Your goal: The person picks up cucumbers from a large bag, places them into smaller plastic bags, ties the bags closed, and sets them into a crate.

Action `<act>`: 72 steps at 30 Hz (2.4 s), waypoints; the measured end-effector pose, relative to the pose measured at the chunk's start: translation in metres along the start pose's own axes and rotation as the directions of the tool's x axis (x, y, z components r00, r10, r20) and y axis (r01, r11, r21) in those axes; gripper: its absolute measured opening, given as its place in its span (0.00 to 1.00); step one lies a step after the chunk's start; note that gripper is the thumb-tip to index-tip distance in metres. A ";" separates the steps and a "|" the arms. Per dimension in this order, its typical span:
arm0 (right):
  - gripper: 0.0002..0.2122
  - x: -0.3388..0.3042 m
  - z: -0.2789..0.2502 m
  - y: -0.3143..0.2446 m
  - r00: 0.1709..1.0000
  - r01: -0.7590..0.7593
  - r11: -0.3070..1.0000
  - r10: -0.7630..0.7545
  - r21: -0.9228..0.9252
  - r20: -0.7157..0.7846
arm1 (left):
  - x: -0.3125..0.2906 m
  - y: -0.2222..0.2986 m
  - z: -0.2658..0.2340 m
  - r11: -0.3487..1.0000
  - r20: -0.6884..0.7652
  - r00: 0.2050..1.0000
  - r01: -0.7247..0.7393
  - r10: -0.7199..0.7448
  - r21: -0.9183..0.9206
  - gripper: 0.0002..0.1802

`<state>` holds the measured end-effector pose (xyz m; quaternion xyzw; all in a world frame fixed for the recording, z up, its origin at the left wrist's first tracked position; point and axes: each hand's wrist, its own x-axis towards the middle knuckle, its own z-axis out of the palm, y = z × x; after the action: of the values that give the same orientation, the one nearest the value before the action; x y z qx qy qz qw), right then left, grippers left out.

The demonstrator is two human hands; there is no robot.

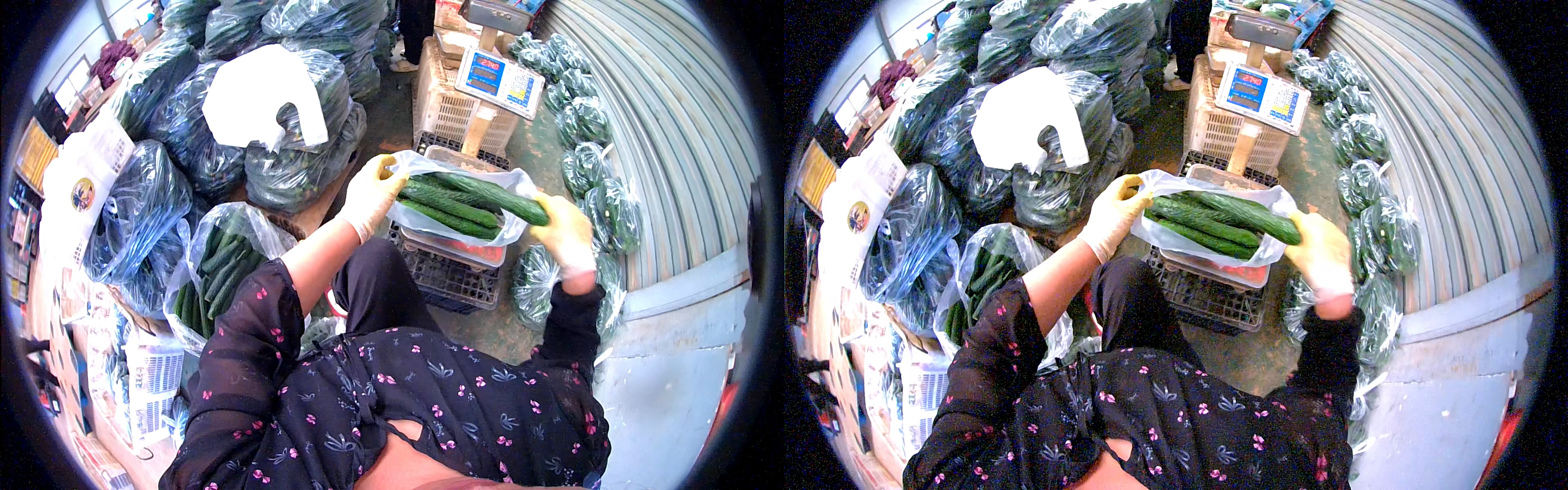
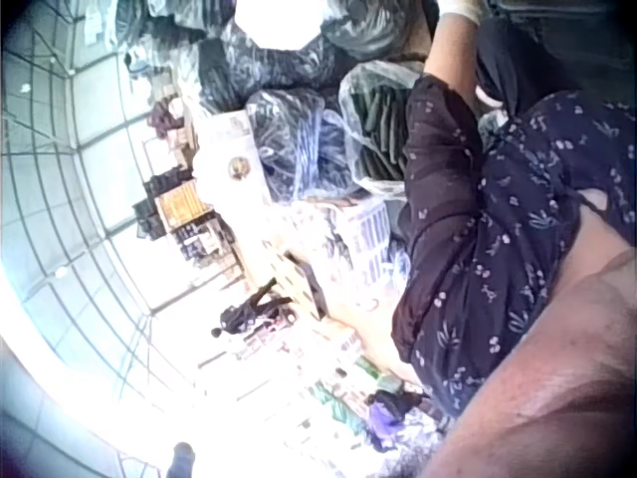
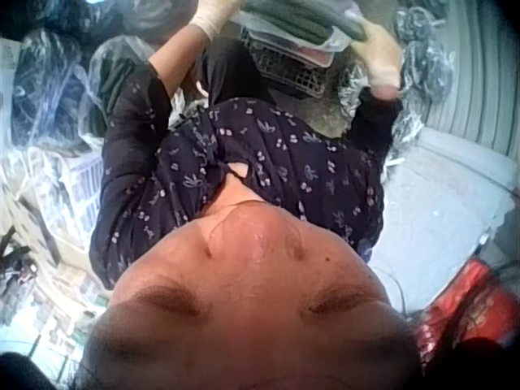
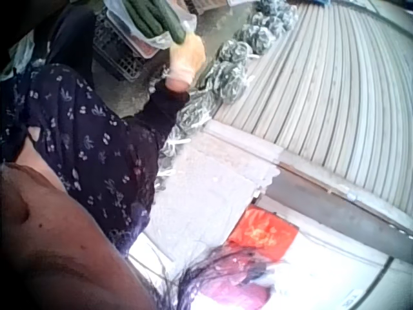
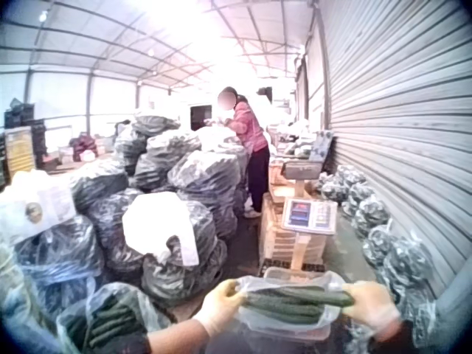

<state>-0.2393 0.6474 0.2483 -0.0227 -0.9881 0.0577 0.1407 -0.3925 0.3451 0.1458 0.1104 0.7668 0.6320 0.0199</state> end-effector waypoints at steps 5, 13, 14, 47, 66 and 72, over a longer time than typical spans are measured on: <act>0.25 -0.053 -0.045 0.062 0.993 -0.069 0.987 0.082 0.148 -0.082 | -0.014 0.021 -0.004 1.000 0.009 1.000 0.005 -0.005 -0.025 0.29; 0.30 -0.054 -0.004 -0.020 0.922 -0.315 0.416 -0.076 0.853 0.378 | -0.081 -0.013 -0.082 0.956 0.018 0.989 0.146 -0.146 -0.253 0.25; 0.29 -0.048 0.007 -0.053 0.871 -0.421 0.302 -0.129 0.855 0.474 | -0.101 -0.020 -0.093 0.946 0.002 0.978 0.201 -0.208 -0.256 0.25; 0.22 0.072 0.108 0.008 0.928 0.109 0.792 -0.298 0.600 0.225 | 0.016 0.026 0.005 0.965 0.196 0.969 0.187 -0.151 -0.183 0.14; 0.24 0.099 0.206 -0.074 0.937 0.178 0.982 -0.151 -0.059 0.315 | 0.025 0.022 -0.008 0.748 0.410 0.912 0.283 -0.017 -0.600 0.22; 0.20 0.088 0.179 -0.046 0.958 0.164 0.960 -0.210 0.227 0.197 | -0.008 0.042 -0.029 0.923 0.342 0.939 0.108 0.027 -0.369 0.29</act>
<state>-0.3755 0.5879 0.1072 0.0927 -0.9838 0.1492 0.0374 -0.3832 0.3225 0.1916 0.1959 0.6157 0.7401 0.1866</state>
